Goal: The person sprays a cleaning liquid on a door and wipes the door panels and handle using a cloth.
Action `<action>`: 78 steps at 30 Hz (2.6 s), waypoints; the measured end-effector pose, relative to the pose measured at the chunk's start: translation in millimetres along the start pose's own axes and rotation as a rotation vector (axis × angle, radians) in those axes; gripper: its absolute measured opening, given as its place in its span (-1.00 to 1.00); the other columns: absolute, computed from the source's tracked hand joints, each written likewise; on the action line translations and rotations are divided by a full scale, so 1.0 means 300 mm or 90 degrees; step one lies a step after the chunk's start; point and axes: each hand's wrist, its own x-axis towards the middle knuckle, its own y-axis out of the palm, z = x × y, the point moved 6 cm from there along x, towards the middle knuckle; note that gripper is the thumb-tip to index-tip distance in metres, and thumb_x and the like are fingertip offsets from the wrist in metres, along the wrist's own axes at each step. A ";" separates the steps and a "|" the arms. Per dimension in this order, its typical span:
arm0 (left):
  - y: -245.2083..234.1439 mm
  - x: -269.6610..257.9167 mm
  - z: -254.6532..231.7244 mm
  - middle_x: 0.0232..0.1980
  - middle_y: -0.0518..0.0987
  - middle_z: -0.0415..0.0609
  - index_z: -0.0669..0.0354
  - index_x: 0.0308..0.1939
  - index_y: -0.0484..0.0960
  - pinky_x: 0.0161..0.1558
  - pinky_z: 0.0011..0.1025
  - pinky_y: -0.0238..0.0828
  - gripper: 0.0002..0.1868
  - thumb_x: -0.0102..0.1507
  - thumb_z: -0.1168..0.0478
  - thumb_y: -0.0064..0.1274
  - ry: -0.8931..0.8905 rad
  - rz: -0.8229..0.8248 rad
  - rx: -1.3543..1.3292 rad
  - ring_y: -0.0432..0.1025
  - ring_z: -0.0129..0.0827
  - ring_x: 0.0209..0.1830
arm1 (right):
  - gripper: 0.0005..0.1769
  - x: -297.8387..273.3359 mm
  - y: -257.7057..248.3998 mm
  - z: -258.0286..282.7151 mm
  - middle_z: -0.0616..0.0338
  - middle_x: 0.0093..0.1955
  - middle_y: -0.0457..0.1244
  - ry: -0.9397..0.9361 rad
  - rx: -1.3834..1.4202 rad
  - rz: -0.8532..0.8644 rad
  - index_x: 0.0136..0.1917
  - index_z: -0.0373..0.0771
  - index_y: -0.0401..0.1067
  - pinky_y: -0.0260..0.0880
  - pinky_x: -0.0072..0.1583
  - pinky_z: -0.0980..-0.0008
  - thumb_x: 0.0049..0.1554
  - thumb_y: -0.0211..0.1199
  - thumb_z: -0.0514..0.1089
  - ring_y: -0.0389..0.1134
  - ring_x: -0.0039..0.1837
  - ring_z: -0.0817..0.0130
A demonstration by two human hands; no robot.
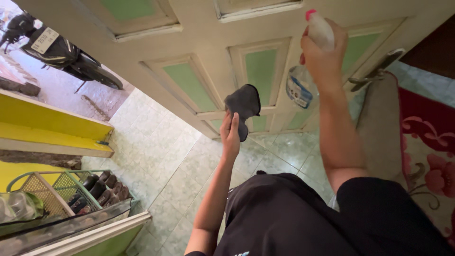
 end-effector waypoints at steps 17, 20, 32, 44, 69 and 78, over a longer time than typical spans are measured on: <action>-0.191 0.008 -0.077 0.50 0.37 0.15 0.56 0.25 0.50 0.47 -0.39 0.06 -0.59 0.50 0.23 -0.19 0.004 0.077 -0.060 0.22 -0.25 0.50 | -0.78 -0.044 0.179 -0.041 0.17 -0.07 0.36 0.028 0.070 0.004 0.10 -0.38 0.43 0.34 -0.29 0.39 0.15 0.25 -0.38 0.44 -0.14 0.45; -0.262 0.017 -0.091 0.48 0.40 0.16 0.58 0.21 0.52 0.46 -0.38 0.08 -0.62 0.50 0.25 -0.17 0.007 0.080 -0.067 0.24 -0.24 0.48 | -0.81 -0.069 0.265 -0.048 0.20 -0.20 0.33 0.087 0.023 -0.045 0.01 -0.33 0.49 0.29 -0.35 0.39 0.09 0.26 -0.36 0.29 -0.38 0.43; -0.474 0.033 -0.178 0.39 0.46 0.10 0.57 0.18 0.54 0.43 -0.44 0.10 -0.62 0.51 0.23 -0.16 0.027 0.076 -0.054 0.29 -0.32 0.42 | -0.96 -0.158 0.540 0.019 0.25 -0.30 0.28 0.070 -0.019 -0.035 -0.16 -0.30 0.45 0.23 -0.37 0.41 0.07 0.27 -0.34 0.27 -0.41 0.46; -0.609 0.137 -0.153 0.11 0.55 -0.19 0.45 0.40 0.43 0.18 -0.62 0.24 -0.55 0.49 0.22 -0.11 0.044 0.005 -0.102 0.35 -0.59 0.08 | -0.95 -0.338 0.714 0.066 0.12 -0.25 0.28 -0.199 -0.255 -0.045 -0.14 -0.32 0.42 0.31 -0.12 0.36 0.15 0.27 -0.32 0.31 -0.21 0.42; -0.876 0.051 -0.117 0.01 0.56 -0.23 0.45 0.22 0.54 0.07 -0.63 0.31 -0.65 0.49 0.23 -0.11 0.016 -0.146 -0.128 0.38 -0.63 -0.01 | -0.95 -0.498 1.069 0.034 0.14 -0.28 0.32 -0.085 -0.118 0.114 -0.14 -0.32 0.45 0.35 -0.11 0.41 0.07 0.25 -0.32 0.36 -0.19 0.49; -0.659 0.029 -0.083 0.12 0.57 -0.19 0.45 0.36 0.46 0.18 -0.61 0.26 -0.56 0.48 0.20 -0.10 -0.012 -0.055 -0.145 0.38 -0.58 0.09 | -0.92 -0.470 0.714 -0.003 0.13 -0.23 0.27 -0.119 -0.163 -0.033 -0.06 -0.33 0.45 0.30 -0.12 0.40 0.13 0.24 -0.36 0.29 -0.19 0.46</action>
